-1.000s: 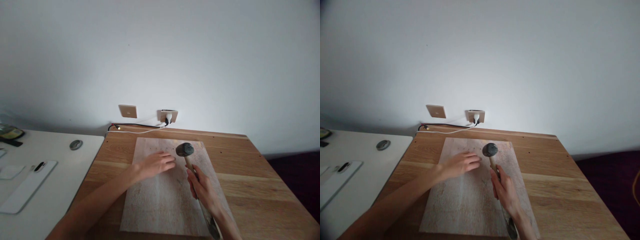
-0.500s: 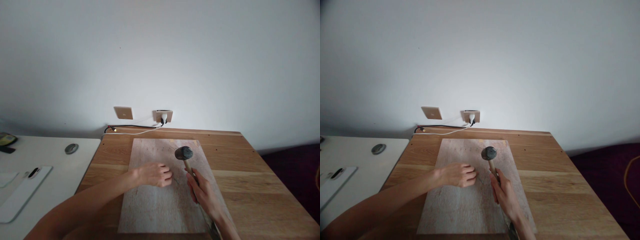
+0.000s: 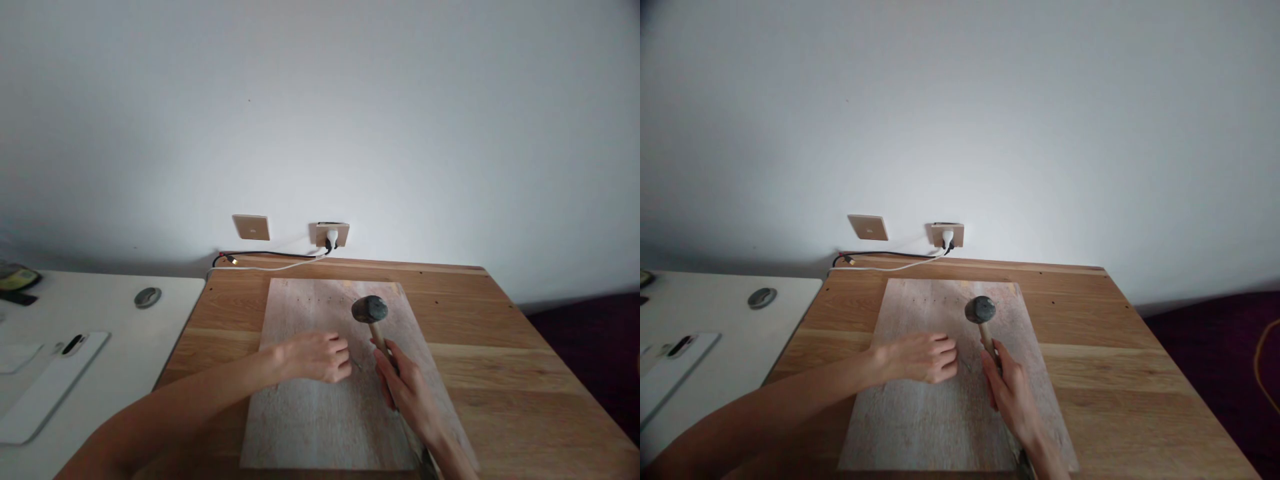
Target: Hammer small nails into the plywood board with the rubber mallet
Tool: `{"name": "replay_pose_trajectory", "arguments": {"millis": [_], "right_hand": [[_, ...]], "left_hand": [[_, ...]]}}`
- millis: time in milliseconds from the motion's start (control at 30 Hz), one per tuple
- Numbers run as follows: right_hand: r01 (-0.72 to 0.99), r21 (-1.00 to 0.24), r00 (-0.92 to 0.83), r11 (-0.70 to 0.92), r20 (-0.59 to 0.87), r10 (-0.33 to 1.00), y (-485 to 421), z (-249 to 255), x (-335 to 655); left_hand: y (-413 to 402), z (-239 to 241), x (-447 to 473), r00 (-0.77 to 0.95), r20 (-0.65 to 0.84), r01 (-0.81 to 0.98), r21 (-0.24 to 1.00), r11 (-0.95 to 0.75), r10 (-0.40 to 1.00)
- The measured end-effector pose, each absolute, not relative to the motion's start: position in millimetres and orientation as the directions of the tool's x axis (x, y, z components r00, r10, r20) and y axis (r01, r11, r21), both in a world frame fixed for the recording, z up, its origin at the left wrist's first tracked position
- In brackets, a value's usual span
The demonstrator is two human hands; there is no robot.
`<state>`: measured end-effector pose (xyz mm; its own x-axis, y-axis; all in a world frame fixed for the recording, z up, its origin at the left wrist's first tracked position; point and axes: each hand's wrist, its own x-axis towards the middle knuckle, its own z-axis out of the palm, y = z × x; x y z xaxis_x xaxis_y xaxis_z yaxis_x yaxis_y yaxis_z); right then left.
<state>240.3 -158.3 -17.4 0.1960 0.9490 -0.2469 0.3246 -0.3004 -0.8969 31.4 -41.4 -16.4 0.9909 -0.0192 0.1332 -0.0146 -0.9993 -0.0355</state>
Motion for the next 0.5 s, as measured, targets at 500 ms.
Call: {"name": "replay_pose_trajectory", "arguments": {"millis": [500], "right_hand": [[0.268, -0.906, 0.214, -0.329, -0.277, 0.937, -161.9, -22.9, 237.0]], "left_hand": [[35.3, -38.6, 3.6, 0.479, 0.327, 0.489, 0.672, -0.557, 0.815]]}}
